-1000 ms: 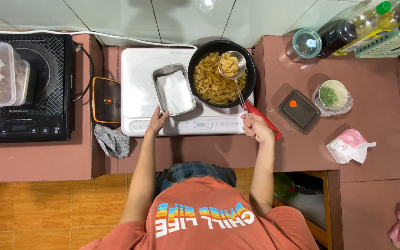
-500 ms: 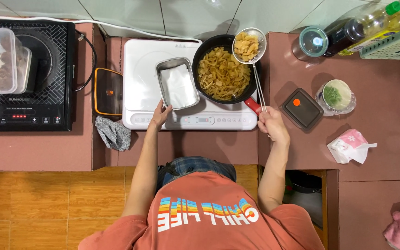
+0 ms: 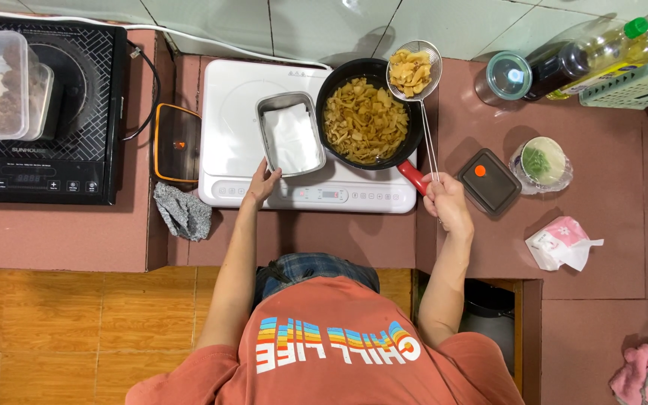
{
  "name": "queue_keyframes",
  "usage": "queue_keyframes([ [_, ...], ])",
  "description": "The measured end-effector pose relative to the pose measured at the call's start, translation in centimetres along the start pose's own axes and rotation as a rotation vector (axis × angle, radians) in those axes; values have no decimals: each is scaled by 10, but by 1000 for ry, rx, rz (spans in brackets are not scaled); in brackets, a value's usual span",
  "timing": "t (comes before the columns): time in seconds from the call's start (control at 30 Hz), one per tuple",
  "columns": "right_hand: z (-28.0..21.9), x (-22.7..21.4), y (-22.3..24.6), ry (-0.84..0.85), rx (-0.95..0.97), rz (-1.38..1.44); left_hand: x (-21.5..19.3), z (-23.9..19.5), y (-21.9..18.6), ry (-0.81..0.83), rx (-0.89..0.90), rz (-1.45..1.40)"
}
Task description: The person places a metal container on the counter, lines it with paper towel, then uses a skimmer ladle to scoop fried food from a pan on the induction cooker into the container, repeating the scooping until the container is filled.
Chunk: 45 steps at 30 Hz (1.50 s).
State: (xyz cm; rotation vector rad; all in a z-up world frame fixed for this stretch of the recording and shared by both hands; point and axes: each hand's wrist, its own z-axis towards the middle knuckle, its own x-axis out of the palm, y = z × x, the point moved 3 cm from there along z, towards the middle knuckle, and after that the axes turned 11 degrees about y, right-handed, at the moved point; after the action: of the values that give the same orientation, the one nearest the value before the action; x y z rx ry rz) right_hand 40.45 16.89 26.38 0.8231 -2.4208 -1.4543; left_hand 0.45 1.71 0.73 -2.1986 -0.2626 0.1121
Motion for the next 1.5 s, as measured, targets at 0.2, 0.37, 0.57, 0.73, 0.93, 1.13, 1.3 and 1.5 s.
queue_keyframes([
  [0.2,2,1,-3,-13,20,4,0,3,3,5,53,1],
  [0.37,6,-2,-13,7,0,34,1,1,3,2,42,8],
  [0.57,9,-4,-17,12,-2,37,0,4,7,-4,75,5],
  [0.73,7,-2,-14,2,-1,11,0,4,6,-11,65,-9],
  [0.93,7,-1,-17,6,-8,14,1,3,6,-9,52,-27],
  [1.13,7,0,-17,-6,12,0,1,1,3,-13,41,-28],
  [1.3,8,-1,-19,11,-6,38,1,4,7,-15,26,-10],
  [1.5,2,4,-10,1,7,-3,2,1,3,-20,40,-29],
])
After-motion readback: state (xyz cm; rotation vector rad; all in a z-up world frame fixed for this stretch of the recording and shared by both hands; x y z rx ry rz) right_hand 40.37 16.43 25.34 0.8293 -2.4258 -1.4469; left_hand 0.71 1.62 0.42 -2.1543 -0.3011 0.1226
